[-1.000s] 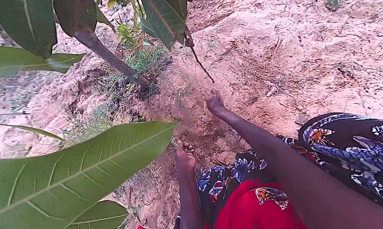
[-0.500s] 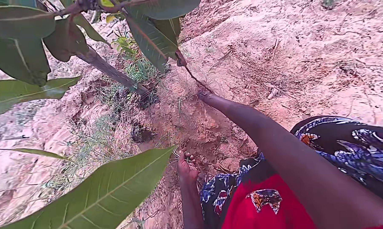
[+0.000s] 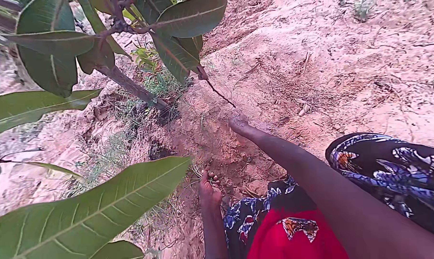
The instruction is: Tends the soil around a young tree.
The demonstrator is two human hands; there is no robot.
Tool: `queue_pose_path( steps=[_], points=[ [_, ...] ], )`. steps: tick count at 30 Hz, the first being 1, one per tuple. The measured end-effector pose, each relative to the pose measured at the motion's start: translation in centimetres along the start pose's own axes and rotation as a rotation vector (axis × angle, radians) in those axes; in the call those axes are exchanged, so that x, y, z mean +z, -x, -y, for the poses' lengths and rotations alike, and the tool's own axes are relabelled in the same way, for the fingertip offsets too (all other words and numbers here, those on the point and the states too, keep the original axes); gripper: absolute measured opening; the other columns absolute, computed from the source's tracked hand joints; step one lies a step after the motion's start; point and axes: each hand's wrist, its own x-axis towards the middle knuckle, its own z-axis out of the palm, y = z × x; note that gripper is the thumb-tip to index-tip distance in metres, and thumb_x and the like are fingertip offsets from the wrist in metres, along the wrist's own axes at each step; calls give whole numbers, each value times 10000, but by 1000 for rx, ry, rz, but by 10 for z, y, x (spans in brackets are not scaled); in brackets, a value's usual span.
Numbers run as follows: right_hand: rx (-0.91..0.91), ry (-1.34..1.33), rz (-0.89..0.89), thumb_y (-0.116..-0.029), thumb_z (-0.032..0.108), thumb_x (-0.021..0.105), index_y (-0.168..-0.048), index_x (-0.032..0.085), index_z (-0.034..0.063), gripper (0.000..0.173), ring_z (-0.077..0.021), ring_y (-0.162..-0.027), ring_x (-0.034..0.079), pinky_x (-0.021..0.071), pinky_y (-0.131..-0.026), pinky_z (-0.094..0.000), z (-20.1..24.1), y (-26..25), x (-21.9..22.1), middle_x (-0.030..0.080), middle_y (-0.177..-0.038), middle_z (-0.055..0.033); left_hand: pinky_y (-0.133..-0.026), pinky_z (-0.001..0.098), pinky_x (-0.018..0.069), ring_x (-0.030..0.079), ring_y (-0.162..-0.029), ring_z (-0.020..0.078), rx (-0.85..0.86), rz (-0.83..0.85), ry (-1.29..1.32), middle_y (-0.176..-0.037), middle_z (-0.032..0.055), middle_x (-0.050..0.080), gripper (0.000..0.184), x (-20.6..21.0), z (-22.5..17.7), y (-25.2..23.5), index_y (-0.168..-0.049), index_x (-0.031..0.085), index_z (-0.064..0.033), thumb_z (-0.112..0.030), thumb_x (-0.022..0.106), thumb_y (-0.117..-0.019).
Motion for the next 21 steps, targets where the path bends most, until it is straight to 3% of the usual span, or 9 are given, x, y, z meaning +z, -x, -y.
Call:
queue_pose_path(
  steps=[2,4,8,15,18,21],
  points=[
    [4,-4,-156,-1070,133,453,-1397,508,-24,367,-472,-1227,615,498,-987,-600,-21,-17,39,640,-1282,-293,-416,173,438,506,-450,52,7,6,2,-607,-28,520,320,0,1,0,-987,602,-82,-240,360,-1124],
    [29,-23,-134,-1067,130,455,-1388,497,-10,353,-471,-1197,629,509,-960,-608,-30,-11,47,646,-1255,-290,-417,173,437,508,-452,55,11,13,12,-606,-29,522,320,3,1,2,-979,604,-79,-230,361,-1122],
    [53,-104,-125,-1056,88,441,-1458,478,-36,422,-461,-1223,628,487,-1006,-600,-39,6,58,643,-1315,-285,-418,170,441,513,-451,46,19,24,16,-599,-40,525,319,7,1,5,-968,612,-83,-217,366,-1121],
    [39,-38,-17,-1078,74,393,-1436,455,-66,390,-460,-1258,599,483,-1008,-587,-25,45,47,609,-1320,-310,-419,166,438,511,-453,42,21,7,1,-610,-41,525,333,6,0,1,-1002,604,-86,-232,333,-1130],
    [-71,-1,146,-1070,65,402,-1466,419,-66,417,-471,-1284,574,460,-1038,-594,-7,76,58,580,-1356,-319,-415,163,437,510,-448,39,25,-9,14,-602,-44,527,347,6,-2,-1,-992,606,-87,-238,326,-1130],
    [-281,6,281,-1046,93,499,-1404,474,-49,386,-475,-1173,630,501,-938,-614,29,119,106,632,-1241,-308,-393,165,419,481,-422,40,37,-68,52,-572,-38,506,350,9,-3,0,-848,530,-117,-235,346,-1121]
  ],
)
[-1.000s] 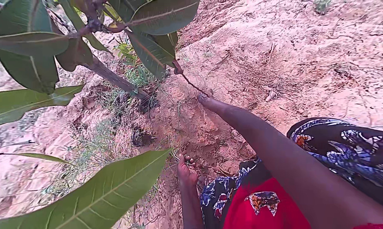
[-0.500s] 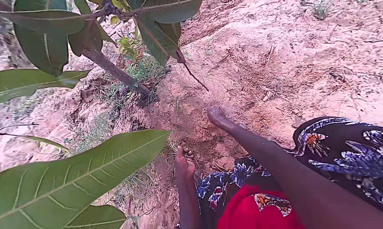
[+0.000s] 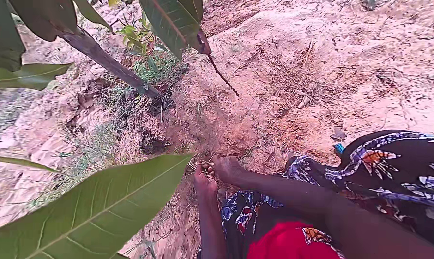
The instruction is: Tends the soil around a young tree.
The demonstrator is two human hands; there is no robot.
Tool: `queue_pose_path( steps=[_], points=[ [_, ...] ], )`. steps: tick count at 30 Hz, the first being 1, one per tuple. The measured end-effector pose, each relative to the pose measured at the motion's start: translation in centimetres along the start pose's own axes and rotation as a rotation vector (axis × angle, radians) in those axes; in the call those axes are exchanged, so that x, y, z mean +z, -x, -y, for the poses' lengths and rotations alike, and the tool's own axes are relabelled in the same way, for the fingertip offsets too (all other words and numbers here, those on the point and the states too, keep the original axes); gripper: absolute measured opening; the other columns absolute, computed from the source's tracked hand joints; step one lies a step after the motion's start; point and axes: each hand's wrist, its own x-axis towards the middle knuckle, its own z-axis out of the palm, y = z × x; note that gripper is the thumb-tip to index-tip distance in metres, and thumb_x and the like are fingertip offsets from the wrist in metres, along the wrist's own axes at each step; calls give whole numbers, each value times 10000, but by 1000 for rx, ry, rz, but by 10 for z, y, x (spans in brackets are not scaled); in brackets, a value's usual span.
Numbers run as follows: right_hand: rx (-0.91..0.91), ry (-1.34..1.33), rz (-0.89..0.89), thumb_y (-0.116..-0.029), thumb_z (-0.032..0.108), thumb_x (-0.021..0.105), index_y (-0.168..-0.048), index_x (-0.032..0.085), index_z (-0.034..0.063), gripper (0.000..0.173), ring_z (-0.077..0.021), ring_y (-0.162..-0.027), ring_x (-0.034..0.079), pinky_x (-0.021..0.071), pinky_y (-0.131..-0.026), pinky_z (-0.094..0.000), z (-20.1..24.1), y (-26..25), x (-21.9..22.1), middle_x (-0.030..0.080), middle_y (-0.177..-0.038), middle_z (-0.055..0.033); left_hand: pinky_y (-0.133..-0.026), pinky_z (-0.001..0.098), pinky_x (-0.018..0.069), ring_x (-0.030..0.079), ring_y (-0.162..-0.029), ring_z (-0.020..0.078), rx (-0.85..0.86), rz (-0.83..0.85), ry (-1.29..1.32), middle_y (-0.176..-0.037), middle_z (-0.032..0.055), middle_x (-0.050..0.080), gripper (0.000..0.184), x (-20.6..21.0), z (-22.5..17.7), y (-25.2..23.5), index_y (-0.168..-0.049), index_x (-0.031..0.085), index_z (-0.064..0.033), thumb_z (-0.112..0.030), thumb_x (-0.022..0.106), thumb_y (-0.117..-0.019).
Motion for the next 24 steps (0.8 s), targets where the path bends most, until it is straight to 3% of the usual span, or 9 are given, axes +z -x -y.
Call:
queue_pose_path(
  steps=[2,5,9,12,13,16,19,20,24],
  points=[
    [-62,5,35,-1074,148,491,-1385,494,-33,360,-465,-1171,636,500,-941,-612,10,2,22,645,-1231,-296,-375,156,392,445,-400,33,25,-45,12,-560,-44,474,320,-3,1,0,-873,537,-117,-233,362,-1114],
    [-44,84,-18,-1028,39,504,-1415,487,-47,397,-479,-1185,620,482,-972,-610,-6,-6,6,631,-1245,-315,-387,151,381,437,-415,28,46,-42,-14,-588,-60,455,247,-12,-2,-2,-987,564,-103,-185,364,-1106],
    [112,96,-345,-1022,23,494,-1344,579,-30,338,-493,-1160,631,492,-944,-626,-69,-48,-60,663,-1188,-312,-378,146,374,427,-403,17,11,-44,-31,-563,-66,453,225,-9,3,-4,-901,563,-128,-194,461,-1090],
    [35,122,-628,-1003,-23,520,-1256,637,-72,283,-476,-1268,579,490,-1031,-573,-115,-90,-98,654,-1251,-294,-386,160,378,436,-418,30,-3,-14,-72,-587,-56,459,254,-6,10,-4,-949,577,-110,-229,419,-1109],
    [1,140,-634,-1007,-47,494,-1287,624,-88,311,-469,-1318,543,456,-1083,-548,-119,-97,-113,626,-1319,-295,-386,165,382,440,-421,34,-10,-5,-84,-592,-53,465,259,-5,12,-5,-951,571,-111,-232,409,-1111],
    [78,123,-244,-1092,4,395,-1539,400,-44,450,-394,-1540,294,257,-1247,-491,-88,-77,-178,348,-1632,-246,-386,167,401,461,-423,36,-39,-3,-105,-593,-43,491,248,-1,17,-6,-962,572,-99,-223,417,-1112],
    [-228,255,-535,-1061,63,477,-1399,574,-61,372,-389,-1438,462,327,-1217,-487,-132,-139,-165,536,-1488,-256,-384,166,408,472,-422,39,-33,8,-107,-590,-35,503,253,1,20,-12,-962,592,-87,-213,427,-1107],
    [-240,354,-568,-1056,68,482,-1367,597,-61,355,-386,-1433,460,304,-1228,-490,-139,-159,-165,554,-1466,-252,-385,163,411,478,-424,36,-29,15,-110,-591,-35,508,259,1,21,-13,-970,597,-82,-212,422,-1109],
    [-17,554,-512,-1041,-25,444,-1393,518,-138,377,-438,-1422,439,281,-1224,-517,-132,-178,-173,523,-1458,-304,-397,168,416,484,-432,44,-19,-4,-136,-599,-32,510,276,-2,24,-13,-1027,610,-64,-221,402,-1118]
  ],
)
